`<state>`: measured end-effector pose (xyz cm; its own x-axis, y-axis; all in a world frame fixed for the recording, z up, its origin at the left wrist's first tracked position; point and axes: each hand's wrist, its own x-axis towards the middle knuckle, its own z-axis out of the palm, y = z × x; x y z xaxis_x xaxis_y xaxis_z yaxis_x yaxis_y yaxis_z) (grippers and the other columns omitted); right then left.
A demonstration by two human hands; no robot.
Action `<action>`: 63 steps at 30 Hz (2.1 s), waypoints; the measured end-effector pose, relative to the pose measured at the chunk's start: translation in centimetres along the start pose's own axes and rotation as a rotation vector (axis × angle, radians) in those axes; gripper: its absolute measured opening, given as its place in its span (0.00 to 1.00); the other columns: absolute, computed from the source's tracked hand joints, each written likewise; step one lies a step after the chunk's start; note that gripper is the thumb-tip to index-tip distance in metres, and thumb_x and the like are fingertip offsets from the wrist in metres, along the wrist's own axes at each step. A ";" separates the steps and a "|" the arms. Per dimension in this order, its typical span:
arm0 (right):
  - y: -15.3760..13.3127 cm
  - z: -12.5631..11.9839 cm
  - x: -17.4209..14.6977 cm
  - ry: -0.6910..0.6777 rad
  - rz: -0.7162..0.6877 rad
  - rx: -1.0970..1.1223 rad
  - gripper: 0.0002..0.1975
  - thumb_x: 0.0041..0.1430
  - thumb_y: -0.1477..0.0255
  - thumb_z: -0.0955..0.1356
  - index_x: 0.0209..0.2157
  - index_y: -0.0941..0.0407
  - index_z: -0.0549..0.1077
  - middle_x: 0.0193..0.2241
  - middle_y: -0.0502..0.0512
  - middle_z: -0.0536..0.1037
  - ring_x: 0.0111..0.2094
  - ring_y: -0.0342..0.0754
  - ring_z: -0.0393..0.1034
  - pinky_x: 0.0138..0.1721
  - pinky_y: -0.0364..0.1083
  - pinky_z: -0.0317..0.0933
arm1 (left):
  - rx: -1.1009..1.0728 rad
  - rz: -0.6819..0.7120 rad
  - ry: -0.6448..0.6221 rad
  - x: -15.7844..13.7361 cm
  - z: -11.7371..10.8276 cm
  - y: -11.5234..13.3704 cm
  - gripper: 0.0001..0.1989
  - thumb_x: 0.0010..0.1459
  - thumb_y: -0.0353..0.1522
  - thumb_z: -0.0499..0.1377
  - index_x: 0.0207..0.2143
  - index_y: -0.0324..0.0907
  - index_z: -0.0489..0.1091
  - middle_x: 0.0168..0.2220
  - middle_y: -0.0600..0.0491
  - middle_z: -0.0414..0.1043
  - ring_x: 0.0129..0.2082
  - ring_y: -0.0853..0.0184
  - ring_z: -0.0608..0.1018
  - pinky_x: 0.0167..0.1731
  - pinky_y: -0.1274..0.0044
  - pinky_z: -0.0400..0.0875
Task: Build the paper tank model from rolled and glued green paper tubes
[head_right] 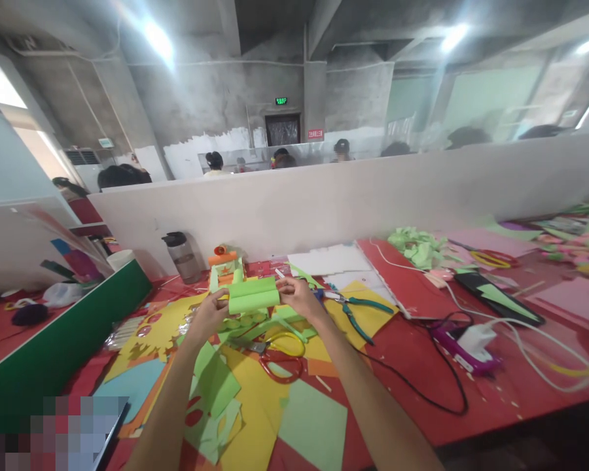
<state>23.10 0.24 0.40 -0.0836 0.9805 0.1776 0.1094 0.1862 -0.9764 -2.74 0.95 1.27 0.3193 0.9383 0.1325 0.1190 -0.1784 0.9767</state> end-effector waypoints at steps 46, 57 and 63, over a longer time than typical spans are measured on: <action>0.4 -9.2 -1.0 -0.020 0.390 -0.881 0.17 0.49 0.65 0.72 0.14 0.55 0.66 0.08 0.44 0.59 0.14 0.42 0.55 0.21 0.43 0.46 | -0.003 0.076 0.157 0.1 -1.8 -0.8 0.24 0.46 0.41 0.68 0.44 0.36 0.78 0.32 0.48 0.82 0.30 0.62 0.81 0.33 0.73 0.78; 0.7 -10.0 -0.6 0.149 0.274 -0.616 0.11 0.50 0.66 0.70 0.20 0.57 0.70 0.15 0.47 0.69 0.20 0.43 0.62 0.22 0.42 0.50 | 0.000 0.084 0.164 0.1 -2.1 -1.0 0.20 0.47 0.36 0.67 0.44 0.38 0.78 0.34 0.49 0.82 0.32 0.62 0.82 0.33 0.74 0.78; 0.2 -9.6 -0.6 0.208 0.199 -0.443 0.09 0.48 0.68 0.70 0.22 0.57 0.70 0.18 0.46 0.69 0.25 0.44 0.64 0.25 0.41 0.52 | 0.010 0.072 0.131 0.2 -1.8 -1.0 0.22 0.48 0.40 0.66 0.44 0.37 0.78 0.32 0.48 0.82 0.33 0.60 0.82 0.33 0.74 0.78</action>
<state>32.72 0.28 1.23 0.1748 0.9828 0.0589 0.5154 -0.0404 -0.8560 -4.50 1.81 0.63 0.2023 0.9534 0.2240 0.1098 -0.2494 0.9622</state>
